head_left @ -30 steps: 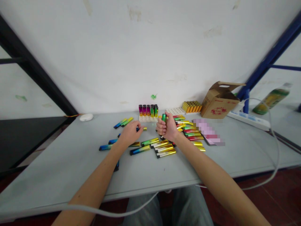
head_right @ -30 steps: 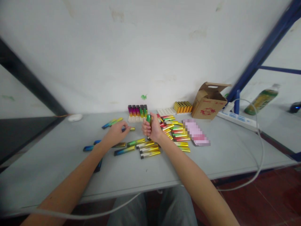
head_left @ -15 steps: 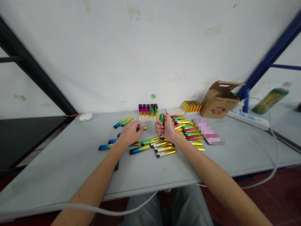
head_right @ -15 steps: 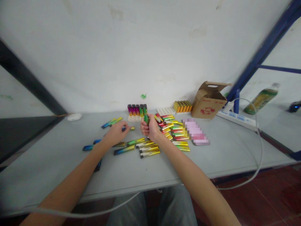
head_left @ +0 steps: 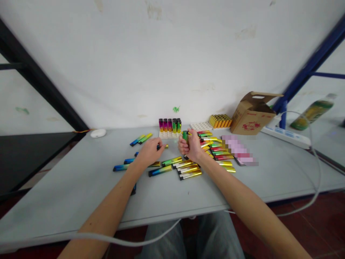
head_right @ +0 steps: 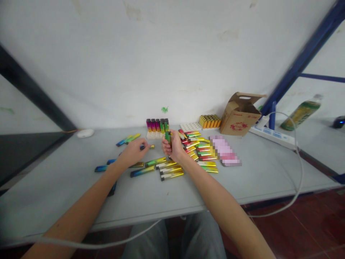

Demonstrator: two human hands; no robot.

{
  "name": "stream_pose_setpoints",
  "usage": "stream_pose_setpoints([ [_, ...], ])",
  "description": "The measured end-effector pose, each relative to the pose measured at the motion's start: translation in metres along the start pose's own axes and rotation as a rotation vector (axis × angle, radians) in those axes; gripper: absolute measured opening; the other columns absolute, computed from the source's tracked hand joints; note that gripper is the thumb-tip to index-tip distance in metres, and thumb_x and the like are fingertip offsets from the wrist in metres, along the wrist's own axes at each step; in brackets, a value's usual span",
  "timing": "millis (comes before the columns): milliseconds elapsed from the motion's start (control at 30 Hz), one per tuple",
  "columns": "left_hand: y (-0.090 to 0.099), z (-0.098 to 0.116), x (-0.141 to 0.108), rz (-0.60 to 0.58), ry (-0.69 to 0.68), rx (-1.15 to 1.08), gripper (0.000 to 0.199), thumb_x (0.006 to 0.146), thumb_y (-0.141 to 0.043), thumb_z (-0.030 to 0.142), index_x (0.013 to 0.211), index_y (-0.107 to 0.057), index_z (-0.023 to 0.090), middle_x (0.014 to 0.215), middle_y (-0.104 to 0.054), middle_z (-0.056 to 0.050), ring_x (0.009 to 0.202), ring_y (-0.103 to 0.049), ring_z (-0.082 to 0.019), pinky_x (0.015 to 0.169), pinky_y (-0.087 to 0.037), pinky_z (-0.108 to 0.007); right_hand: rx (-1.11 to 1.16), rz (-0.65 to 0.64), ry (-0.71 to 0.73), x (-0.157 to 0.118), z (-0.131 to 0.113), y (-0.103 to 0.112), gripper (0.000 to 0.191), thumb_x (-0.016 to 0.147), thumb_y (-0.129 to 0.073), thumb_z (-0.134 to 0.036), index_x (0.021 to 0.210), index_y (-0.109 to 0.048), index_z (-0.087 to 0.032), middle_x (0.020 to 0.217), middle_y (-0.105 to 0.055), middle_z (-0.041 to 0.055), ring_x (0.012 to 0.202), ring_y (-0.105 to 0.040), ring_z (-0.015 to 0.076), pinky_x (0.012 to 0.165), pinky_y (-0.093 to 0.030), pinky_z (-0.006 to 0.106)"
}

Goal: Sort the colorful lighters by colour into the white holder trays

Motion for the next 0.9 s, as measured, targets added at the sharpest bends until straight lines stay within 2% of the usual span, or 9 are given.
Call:
stream_pose_setpoints([
  [500, -0.0005, -0.002, 0.0004, 0.026, -0.018, 0.024, 0.02, 0.085, -0.05, 0.033, 0.07, -0.047, 0.021, 0.075, -0.06, -0.004, 0.074, -0.054, -0.021, 0.077, -0.043, -0.036, 0.036, 0.112, -0.005, 0.0001, -0.0021, 0.0018, 0.039, 0.089, -0.025, -0.043, 0.056, -0.028, -0.023, 0.045, -0.018, -0.0093, 0.037, -0.009, 0.0068, 0.035, -0.009, 0.02],
  [900, -0.0003, -0.0001, -0.0001, 0.041, -0.033, 0.056, 0.021, 0.086, -0.051, 0.034, 0.07, -0.047, 0.021, 0.072, -0.058, -0.003, 0.073, -0.054, -0.021, 0.075, -0.044, -0.035, 0.007, 0.019, -0.004, 0.0003, 0.0007, -0.0061, 0.043, 0.089, -0.027, -0.048, 0.055, -0.029, -0.022, 0.046, -0.019, -0.0091, 0.038, -0.01, 0.0063, 0.035, -0.011, 0.017],
])
Point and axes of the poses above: each hand's wrist, its own x-axis towards the middle knuckle, its own y-axis out of the back of the hand, z = x × y, the point moved 10 cm from there along x, towards the middle knuckle
